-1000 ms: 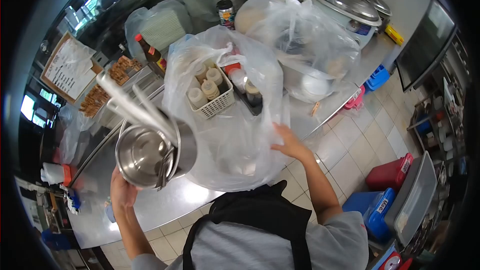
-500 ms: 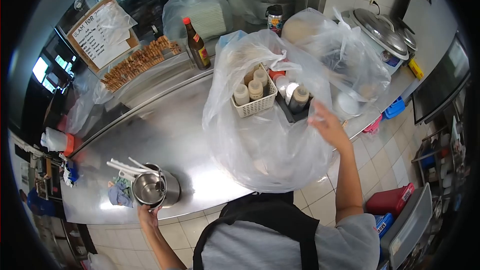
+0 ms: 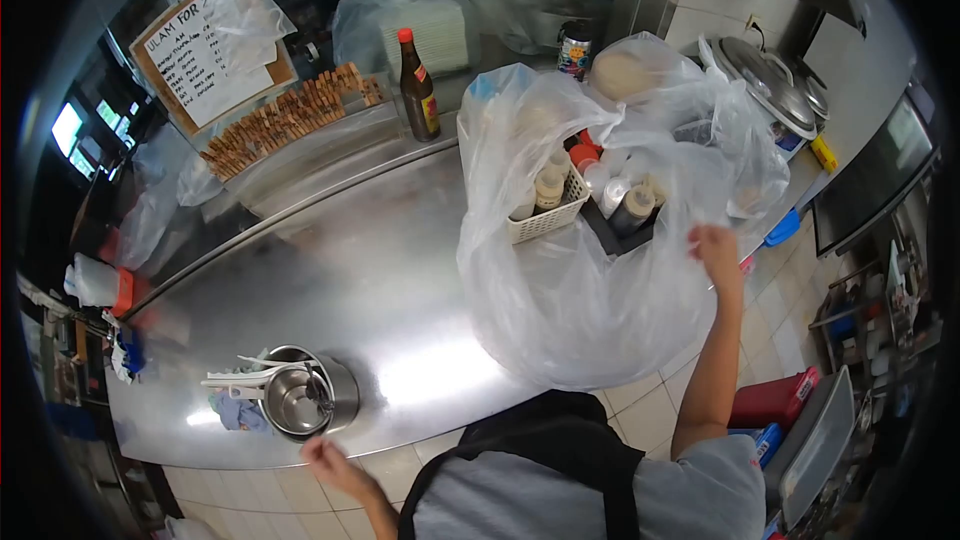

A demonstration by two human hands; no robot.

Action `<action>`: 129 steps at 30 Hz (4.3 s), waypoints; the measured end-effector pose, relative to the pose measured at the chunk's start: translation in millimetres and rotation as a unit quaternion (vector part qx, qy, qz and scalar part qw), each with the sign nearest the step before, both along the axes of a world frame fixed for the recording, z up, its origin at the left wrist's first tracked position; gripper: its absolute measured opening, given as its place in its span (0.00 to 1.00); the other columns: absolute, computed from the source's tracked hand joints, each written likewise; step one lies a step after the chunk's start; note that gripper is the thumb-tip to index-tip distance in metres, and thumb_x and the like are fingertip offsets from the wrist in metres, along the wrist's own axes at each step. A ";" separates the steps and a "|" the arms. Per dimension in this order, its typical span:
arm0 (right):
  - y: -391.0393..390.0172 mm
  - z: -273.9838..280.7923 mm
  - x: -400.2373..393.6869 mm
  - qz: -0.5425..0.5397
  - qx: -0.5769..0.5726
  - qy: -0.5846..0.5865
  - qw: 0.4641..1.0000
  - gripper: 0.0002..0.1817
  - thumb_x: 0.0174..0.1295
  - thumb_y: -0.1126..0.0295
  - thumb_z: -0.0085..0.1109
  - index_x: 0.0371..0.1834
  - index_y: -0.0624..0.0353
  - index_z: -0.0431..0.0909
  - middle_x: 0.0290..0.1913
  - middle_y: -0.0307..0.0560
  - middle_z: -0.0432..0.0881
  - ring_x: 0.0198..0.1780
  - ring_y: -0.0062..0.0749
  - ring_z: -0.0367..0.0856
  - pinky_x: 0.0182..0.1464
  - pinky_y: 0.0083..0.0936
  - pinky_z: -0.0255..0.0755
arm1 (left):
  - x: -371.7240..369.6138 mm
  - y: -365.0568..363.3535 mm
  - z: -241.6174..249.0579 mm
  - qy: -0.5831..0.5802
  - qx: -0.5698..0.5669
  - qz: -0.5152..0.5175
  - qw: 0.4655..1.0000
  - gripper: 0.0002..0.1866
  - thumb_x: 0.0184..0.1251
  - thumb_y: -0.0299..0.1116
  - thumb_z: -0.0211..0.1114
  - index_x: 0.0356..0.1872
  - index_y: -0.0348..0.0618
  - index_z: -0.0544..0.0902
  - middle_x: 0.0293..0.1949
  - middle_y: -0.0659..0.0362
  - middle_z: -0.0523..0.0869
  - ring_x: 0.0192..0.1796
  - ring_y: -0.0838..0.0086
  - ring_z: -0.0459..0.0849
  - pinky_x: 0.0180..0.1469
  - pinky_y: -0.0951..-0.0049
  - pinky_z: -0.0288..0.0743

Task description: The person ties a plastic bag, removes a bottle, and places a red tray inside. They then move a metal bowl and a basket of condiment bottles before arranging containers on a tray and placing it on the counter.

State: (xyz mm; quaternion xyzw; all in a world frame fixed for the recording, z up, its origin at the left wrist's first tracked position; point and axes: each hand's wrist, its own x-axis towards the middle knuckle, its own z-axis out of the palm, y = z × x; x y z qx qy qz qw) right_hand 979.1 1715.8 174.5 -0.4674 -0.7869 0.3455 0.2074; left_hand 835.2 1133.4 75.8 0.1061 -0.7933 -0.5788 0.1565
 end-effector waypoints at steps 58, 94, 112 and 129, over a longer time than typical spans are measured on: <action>48.6 83.1 -206.8 0.320 0.574 -0.192 0.729 0.64 0.21 0.50 0.76 0.69 0.28 0.46 0.72 0.37 0.41 0.72 0.44 0.37 0.60 0.69 0.42 | -144.0 318.0 173.4 0.306 -0.449 -0.192 0.817 0.37 0.44 0.30 0.65 0.62 0.50 0.64 0.67 0.41 0.50 0.69 0.47 0.52 0.59 0.32 0.45; 145.7 -19.6 -439.1 0.489 0.045 0.047 0.870 0.13 0.53 0.62 0.57 0.35 0.58 0.80 0.38 0.51 0.81 0.38 0.41 0.80 0.42 0.34 0.71 | -353.2 349.5 55.2 0.047 -0.026 -0.326 0.944 0.09 0.64 0.35 0.56 0.34 0.40 0.78 0.37 0.58 0.82 0.40 0.70 0.78 0.44 0.72 0.69; 64.6 51.8 -287.7 0.746 -0.126 -0.233 0.611 0.18 0.49 0.57 0.66 0.35 0.60 0.80 0.32 0.43 0.81 0.33 0.29 0.79 0.36 0.22 0.72 | -151.3 288.5 63.1 0.136 -0.116 -0.453 0.873 0.28 0.48 0.44 0.67 0.50 0.43 0.74 0.36 0.52 0.79 0.44 0.61 0.78 0.64 0.55 0.51; -13.8 67.3 -81.9 0.586 0.279 -0.285 0.706 0.22 0.37 0.48 0.69 0.28 0.52 0.79 0.24 0.43 0.79 0.31 0.37 0.77 0.50 0.37 0.61 | -53.4 273.8 53.5 0.182 -0.160 -0.670 0.701 0.20 0.48 0.40 0.69 0.41 0.41 0.78 0.40 0.54 0.80 0.48 0.63 0.76 0.61 0.57 0.57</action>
